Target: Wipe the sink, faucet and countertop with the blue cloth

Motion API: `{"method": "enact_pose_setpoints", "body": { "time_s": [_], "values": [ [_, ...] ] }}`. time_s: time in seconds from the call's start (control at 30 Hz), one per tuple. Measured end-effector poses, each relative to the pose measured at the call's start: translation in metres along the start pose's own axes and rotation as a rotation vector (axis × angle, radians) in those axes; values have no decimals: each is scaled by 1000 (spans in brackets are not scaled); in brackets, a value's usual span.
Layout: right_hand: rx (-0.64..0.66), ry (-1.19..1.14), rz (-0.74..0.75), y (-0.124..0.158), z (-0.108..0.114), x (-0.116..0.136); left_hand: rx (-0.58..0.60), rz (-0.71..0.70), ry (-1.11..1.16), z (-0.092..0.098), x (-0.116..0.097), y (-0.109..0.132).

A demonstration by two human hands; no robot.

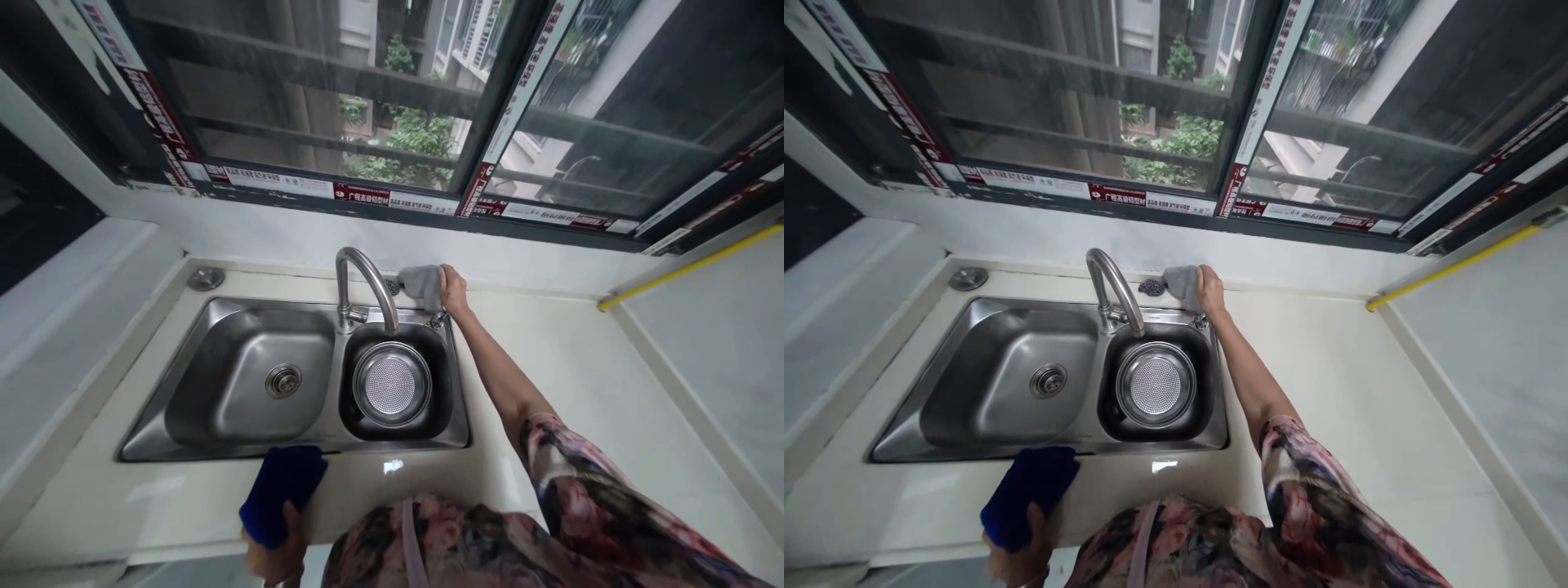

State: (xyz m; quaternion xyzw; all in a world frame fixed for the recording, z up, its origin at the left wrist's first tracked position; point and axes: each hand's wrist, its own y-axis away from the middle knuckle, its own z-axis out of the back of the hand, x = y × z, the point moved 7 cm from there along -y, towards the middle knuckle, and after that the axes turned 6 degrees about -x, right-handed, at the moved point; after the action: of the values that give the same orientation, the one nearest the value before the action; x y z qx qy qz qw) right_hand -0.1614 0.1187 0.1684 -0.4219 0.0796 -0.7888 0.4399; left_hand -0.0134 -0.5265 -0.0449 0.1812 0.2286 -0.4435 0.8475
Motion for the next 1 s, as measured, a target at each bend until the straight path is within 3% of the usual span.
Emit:
{"method": "enact_pose_setpoints", "body": {
  "time_s": [0.2, 0.3, 0.4, 0.53, 0.63, 0.7, 0.83, 0.93, 1.0],
  "values": [
    [-11, -41, -22, -5, 7, 0, -18, 8, -22, -10, 16, -5],
    [-97, -23, -73, -5, 22, -4, -11, 0, -12, -13, 20, -7],
    [-233, 3, -120, 1, 51, -1, 11, 0, -24, -13, 18, -6],
    [-442, -68, -3, 32, 106, 26, 2, -30, -55, -7, 5, 0],
    [-439, -70, 61, 74, 125, 41, -10, -16, -63, 1, -5, 5],
    [-281, -71, 36, 109, 112, 42, -11, -9, -43, 8, -13, 8],
    [62, -215, -25, 193, 51, 36, -74, -87, 40, 25, -36, 15],
    [210, -302, -68, 244, 6, 35, -96, -104, 64, 30, -43, 15],
    [274, -306, -114, 264, -15, 33, -106, -88, 76, 29, -40, 12]
  ]
}}
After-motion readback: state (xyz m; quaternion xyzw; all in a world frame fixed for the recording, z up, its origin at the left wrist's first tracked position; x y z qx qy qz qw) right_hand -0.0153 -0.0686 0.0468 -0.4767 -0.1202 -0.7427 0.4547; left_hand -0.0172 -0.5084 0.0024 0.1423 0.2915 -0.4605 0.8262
